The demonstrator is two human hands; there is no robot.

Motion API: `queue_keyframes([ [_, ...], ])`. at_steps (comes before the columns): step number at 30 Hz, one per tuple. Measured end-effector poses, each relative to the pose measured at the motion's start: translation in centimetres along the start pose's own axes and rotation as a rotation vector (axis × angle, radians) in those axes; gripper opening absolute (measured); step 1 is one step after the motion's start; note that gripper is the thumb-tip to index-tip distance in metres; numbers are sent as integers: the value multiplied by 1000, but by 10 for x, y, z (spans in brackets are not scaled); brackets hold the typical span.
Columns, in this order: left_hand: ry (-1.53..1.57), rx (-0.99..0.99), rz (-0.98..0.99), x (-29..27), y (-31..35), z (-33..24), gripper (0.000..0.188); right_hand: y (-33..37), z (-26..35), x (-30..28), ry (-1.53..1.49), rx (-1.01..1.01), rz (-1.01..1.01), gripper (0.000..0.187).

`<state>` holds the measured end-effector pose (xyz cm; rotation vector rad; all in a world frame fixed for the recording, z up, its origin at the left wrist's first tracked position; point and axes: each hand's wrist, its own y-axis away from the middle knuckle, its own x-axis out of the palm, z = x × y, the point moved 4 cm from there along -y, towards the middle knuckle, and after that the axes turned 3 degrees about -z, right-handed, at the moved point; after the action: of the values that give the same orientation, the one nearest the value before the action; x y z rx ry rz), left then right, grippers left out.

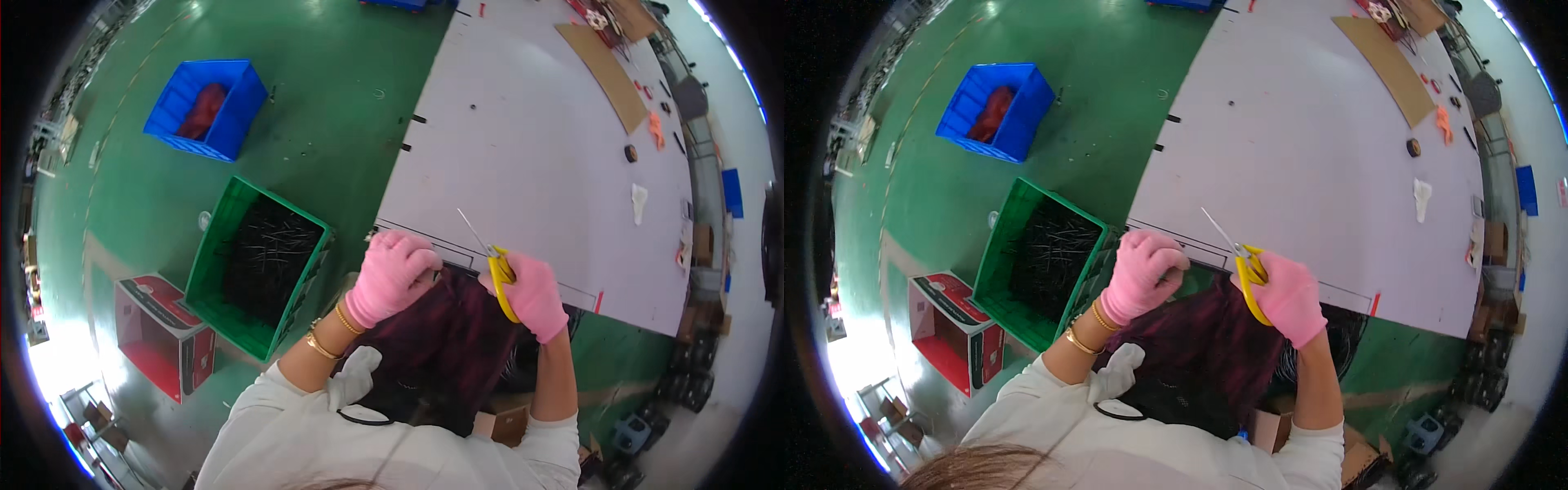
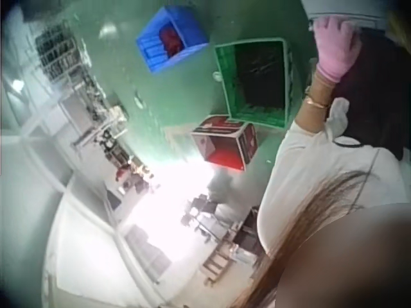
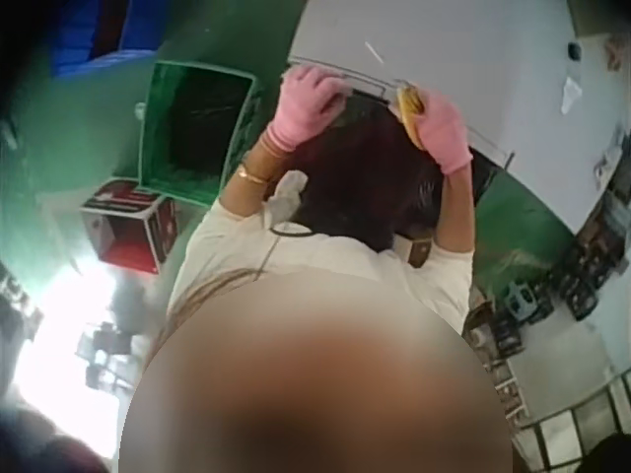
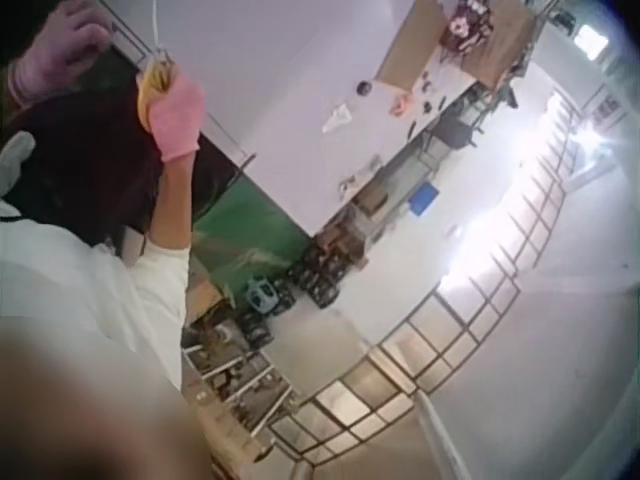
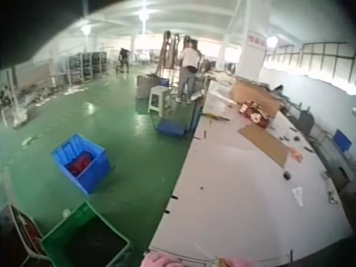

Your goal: Cutting black electrical wires into specific lengths using scissors at a manufacturing workbench.

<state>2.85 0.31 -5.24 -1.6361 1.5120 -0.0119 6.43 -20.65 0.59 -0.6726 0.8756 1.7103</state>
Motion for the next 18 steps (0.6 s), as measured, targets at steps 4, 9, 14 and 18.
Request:
queue_keyframes([
  [4,-19,19,-11,0,-2,-4,37,1,1,0,163,41,35,40],
  [9,-20,12,-14,-2,0,-2,40,-1,11,6,212,18,-3,43],
  [14,-33,10,-10,-3,-1,-2,40,-7,10,7,219,30,10,47],
  [18,-26,7,-9,-1,0,2,32,-13,9,8,368,76,121,44],
])
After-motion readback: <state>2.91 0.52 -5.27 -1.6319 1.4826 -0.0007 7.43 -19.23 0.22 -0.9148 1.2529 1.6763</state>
